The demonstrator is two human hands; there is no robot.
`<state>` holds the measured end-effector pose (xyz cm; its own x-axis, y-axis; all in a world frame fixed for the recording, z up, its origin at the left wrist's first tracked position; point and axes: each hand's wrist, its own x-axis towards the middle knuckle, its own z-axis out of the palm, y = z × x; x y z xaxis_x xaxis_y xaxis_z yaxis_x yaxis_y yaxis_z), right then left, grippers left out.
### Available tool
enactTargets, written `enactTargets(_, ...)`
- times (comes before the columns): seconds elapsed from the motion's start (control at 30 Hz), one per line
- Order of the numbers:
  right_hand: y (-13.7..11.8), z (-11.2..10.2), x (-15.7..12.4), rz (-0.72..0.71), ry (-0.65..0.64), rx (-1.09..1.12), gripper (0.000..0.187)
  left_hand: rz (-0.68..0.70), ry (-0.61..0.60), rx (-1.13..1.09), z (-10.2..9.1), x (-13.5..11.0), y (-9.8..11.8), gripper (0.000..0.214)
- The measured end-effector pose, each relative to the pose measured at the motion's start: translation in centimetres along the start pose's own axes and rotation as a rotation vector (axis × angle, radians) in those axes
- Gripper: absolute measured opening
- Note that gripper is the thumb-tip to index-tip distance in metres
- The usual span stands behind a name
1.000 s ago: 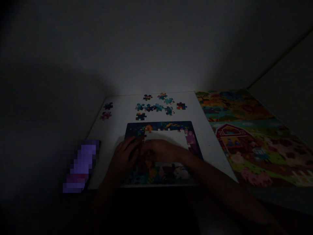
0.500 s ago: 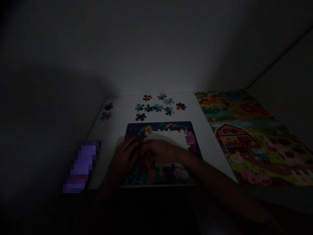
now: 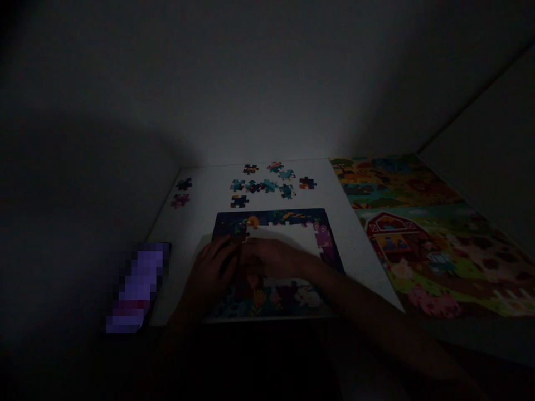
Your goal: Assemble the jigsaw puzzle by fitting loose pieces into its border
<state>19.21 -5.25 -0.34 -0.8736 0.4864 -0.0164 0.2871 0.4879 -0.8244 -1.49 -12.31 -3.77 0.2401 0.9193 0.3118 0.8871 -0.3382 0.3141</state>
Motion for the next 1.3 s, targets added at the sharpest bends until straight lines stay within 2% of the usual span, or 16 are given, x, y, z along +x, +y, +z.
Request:
enactTargets(0.2,1.3,0.1,0.4,0.016,0.101,-0.101,0.01,-0.002,-0.001,0.001,-0.1,0.1,0.0,0.032)
enactTargets(0.3,2.3,-1.2,0.3,0.056,0.222,-0.167,0.01,-0.017,-0.016,-0.013,-0.3,0.2,0.2,0.031)
enactTargets(0.43,4.3,-5.0,-1.0,0.182,0.538,-0.161,0.013,-0.032,-0.019,-0.017,-0.2,0.2,0.1,0.032)
enactTargets(0.6,8.8,-9.8,-3.9,0.37,1.001,-0.236,0.018,-0.031,0.005,-0.025,0.3,0.1,-0.4,0.032)
enactTargets(0.7,11.4,-11.4,-5.3,0.488,1.129,-0.267,0.016,-0.025,0.022,-0.029,0.6,0.1,-0.8,0.033)
enactTargets(0.9,13.8,-11.9,-5.6,0.605,1.183,-0.287,0.024,-0.019,0.033,-0.039,0.9,0.1,-1.5,0.032)
enactTargets(1.13,13.8,-11.5,-4.5,0.685,0.97,-0.578,0.039,-0.029,0.01,-0.035,0.9,0.5,-1.6,0.03)
enactTargets(1.3,13.7,-11.5,-3.7,0.752,0.895,-0.699,0.058,-0.026,-0.01,-0.037,0.4,1.0,-1.4,0.028)
